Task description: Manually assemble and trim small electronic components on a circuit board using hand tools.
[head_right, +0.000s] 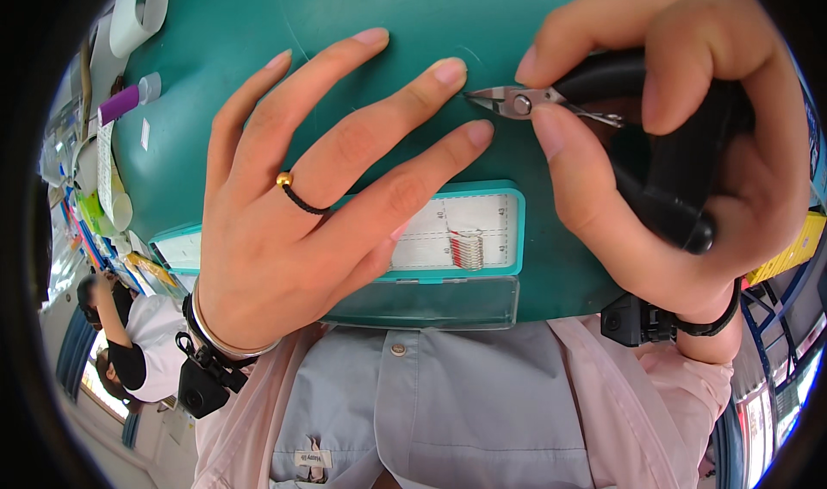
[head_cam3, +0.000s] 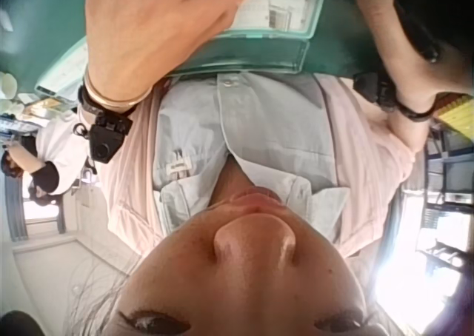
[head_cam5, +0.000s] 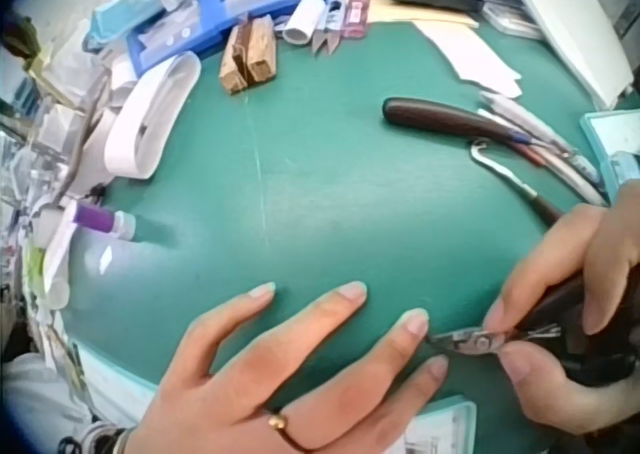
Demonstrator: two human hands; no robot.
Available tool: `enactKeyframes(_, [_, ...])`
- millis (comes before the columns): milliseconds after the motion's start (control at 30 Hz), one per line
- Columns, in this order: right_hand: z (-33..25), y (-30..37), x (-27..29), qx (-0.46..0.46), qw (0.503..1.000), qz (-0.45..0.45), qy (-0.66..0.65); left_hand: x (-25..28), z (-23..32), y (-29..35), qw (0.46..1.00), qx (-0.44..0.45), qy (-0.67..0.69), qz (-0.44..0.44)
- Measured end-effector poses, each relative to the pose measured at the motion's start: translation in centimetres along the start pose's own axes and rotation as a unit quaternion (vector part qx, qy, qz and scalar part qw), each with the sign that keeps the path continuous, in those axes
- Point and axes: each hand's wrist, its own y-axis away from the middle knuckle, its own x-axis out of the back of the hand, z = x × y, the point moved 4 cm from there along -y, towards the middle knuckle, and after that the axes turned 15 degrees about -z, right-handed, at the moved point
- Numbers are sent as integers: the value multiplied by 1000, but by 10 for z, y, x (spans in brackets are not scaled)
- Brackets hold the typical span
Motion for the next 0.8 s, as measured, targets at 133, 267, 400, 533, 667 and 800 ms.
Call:
enactKeyframes(133, [3,2,-1,-6,1000,7,-30,-3,0,2,1000,5,-7,6])
enactKeyframes(267, [-3,6,13,-41,999,-1,16,18,7,-8,991,67,63,-97])
enactKeyframes(400, [0,1,4,-30,1000,-4,7,15,7,-5,991,74,54,-99])
enactKeyframes(533, [1,0,3,-18,1000,-1,7,10,6,-3,993,74,49,-78])
enactKeyframes(667, [-3,3,10,-37,999,-13,9,12,7,-7,994,67,53,-70])
enactKeyframes(800, [0,-3,3,-10,1000,-18,21,-2,1,0,999,49,17,-16])
